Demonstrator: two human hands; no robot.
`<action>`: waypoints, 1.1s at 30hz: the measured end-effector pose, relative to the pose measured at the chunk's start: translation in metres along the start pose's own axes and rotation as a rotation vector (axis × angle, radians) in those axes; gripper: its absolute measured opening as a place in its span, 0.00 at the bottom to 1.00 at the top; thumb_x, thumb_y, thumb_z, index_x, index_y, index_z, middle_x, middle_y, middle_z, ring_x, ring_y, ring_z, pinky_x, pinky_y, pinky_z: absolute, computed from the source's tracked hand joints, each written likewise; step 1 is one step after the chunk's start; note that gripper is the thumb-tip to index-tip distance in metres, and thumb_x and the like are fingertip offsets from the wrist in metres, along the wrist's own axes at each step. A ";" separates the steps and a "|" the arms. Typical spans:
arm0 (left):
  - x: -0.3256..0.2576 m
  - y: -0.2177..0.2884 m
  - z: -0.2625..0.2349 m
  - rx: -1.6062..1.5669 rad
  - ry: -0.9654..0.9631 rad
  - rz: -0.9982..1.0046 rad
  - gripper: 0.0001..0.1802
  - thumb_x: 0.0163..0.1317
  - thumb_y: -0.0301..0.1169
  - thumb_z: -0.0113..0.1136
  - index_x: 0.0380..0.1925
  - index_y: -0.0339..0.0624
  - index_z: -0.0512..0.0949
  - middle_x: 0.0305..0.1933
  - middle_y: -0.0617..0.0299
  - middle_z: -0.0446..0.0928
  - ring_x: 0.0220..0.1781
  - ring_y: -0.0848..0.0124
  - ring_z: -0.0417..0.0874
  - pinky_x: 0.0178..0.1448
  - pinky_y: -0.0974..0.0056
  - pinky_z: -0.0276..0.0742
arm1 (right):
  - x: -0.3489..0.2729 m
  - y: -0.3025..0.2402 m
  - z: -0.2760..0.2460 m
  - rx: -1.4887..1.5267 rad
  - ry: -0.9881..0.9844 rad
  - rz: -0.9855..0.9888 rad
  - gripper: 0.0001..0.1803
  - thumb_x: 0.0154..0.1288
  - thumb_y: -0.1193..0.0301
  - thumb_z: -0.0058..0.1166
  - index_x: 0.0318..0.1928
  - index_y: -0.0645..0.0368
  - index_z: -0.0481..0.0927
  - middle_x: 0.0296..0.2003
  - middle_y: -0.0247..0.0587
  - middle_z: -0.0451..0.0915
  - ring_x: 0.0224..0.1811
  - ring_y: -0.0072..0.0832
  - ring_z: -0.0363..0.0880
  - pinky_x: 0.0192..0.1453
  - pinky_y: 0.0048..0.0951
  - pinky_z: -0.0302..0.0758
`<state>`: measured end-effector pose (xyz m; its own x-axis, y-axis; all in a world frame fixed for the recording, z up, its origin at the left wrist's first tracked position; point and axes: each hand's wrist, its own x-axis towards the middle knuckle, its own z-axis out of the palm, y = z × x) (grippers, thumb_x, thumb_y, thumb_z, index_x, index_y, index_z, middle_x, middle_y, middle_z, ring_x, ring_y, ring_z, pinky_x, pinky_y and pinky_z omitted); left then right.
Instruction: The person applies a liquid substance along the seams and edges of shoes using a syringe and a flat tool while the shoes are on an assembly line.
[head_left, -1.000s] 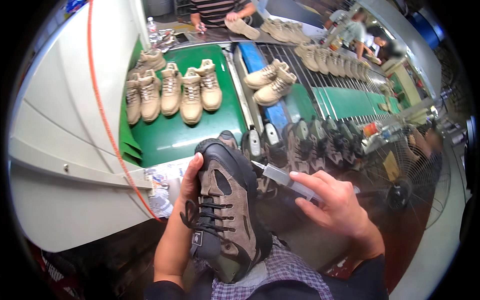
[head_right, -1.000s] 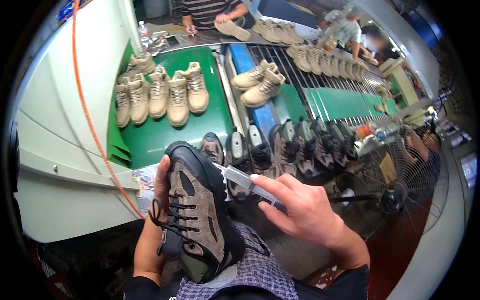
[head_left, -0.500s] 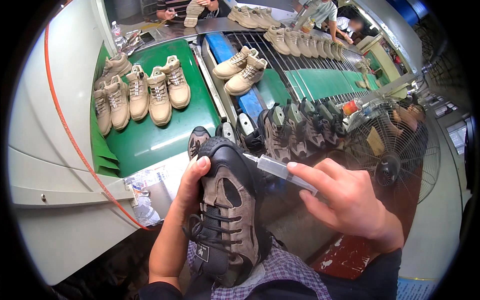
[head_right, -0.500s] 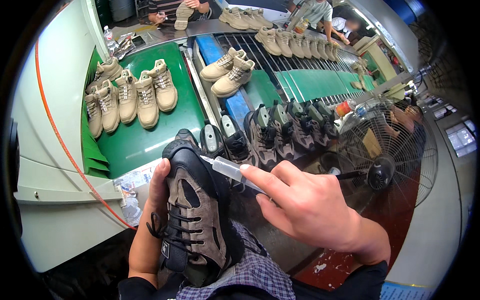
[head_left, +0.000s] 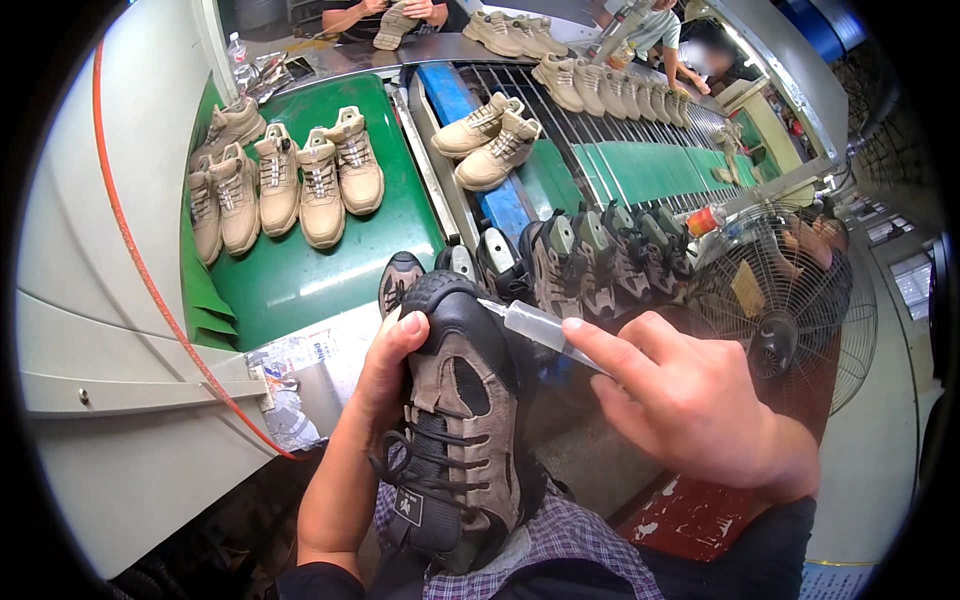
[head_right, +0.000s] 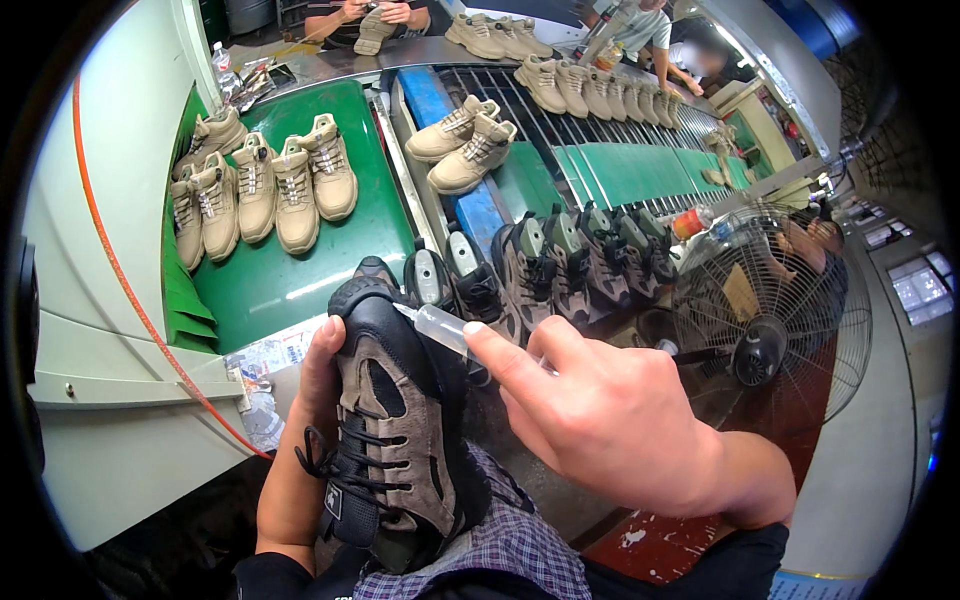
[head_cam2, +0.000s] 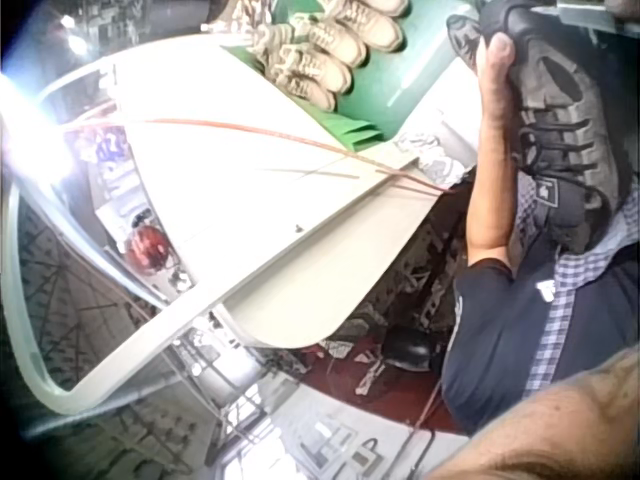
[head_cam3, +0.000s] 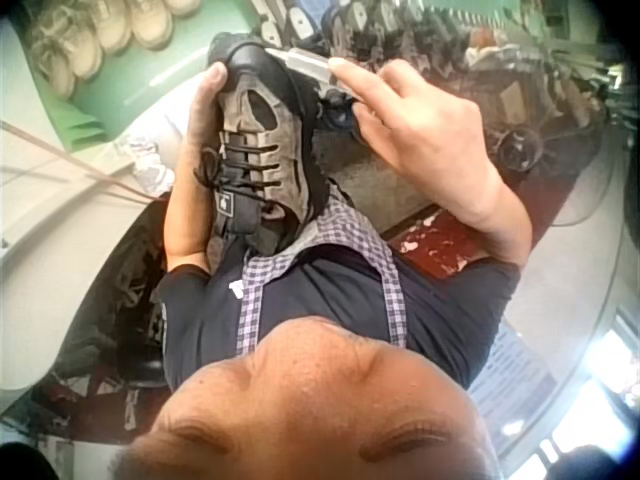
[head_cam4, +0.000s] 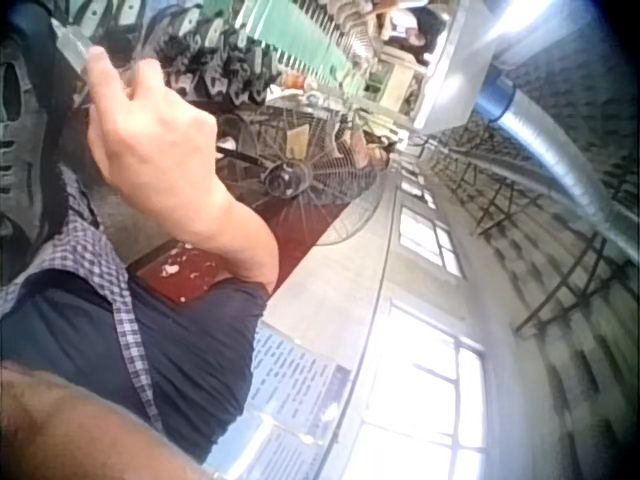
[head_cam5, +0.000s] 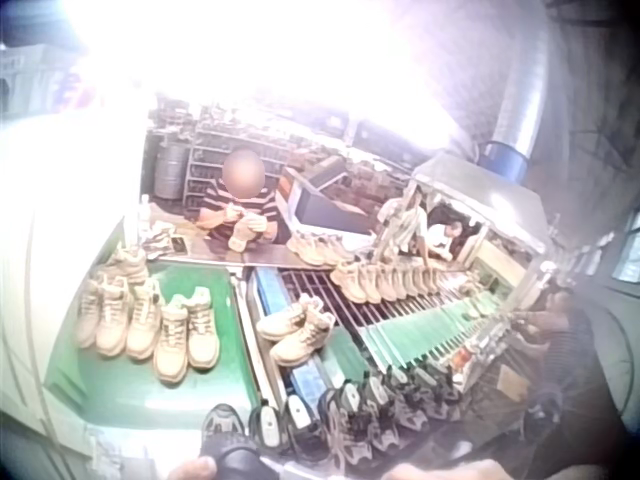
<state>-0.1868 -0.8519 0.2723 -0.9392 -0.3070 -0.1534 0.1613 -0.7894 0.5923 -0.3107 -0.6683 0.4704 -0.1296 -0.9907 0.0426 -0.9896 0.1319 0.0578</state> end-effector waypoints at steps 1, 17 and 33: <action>0.000 0.000 0.000 0.000 0.003 -0.006 0.38 0.59 0.54 0.63 0.58 0.33 0.74 0.49 0.52 0.82 0.48 0.65 0.86 0.54 0.60 0.84 | 0.001 -0.002 0.000 -0.027 0.004 -0.004 0.28 0.57 0.73 0.63 0.61 0.55 0.80 0.28 0.35 0.72 0.22 0.26 0.78 0.22 0.28 0.73; 0.005 0.002 -0.003 -0.010 0.017 -0.005 0.39 0.59 0.55 0.64 0.60 0.34 0.74 0.51 0.52 0.82 0.50 0.64 0.86 0.55 0.60 0.84 | 0.006 -0.019 -0.001 -0.303 0.045 -0.062 0.23 0.58 0.69 0.57 0.56 0.54 0.85 0.29 0.32 0.74 0.20 0.20 0.71 0.19 0.23 0.63; 0.002 0.006 -0.008 -0.037 0.004 0.004 0.38 0.59 0.55 0.64 0.59 0.34 0.74 0.51 0.52 0.82 0.49 0.63 0.87 0.55 0.59 0.85 | 0.006 -0.021 0.002 -0.228 0.044 -0.041 0.24 0.59 0.71 0.57 0.58 0.54 0.83 0.28 0.33 0.71 0.19 0.21 0.71 0.18 0.23 0.63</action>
<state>-0.1853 -0.8609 0.2691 -0.9374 -0.3124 -0.1541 0.1765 -0.8074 0.5630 -0.2911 -0.6775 0.4679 -0.0818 -0.9935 0.0788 -0.9534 0.1010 0.2844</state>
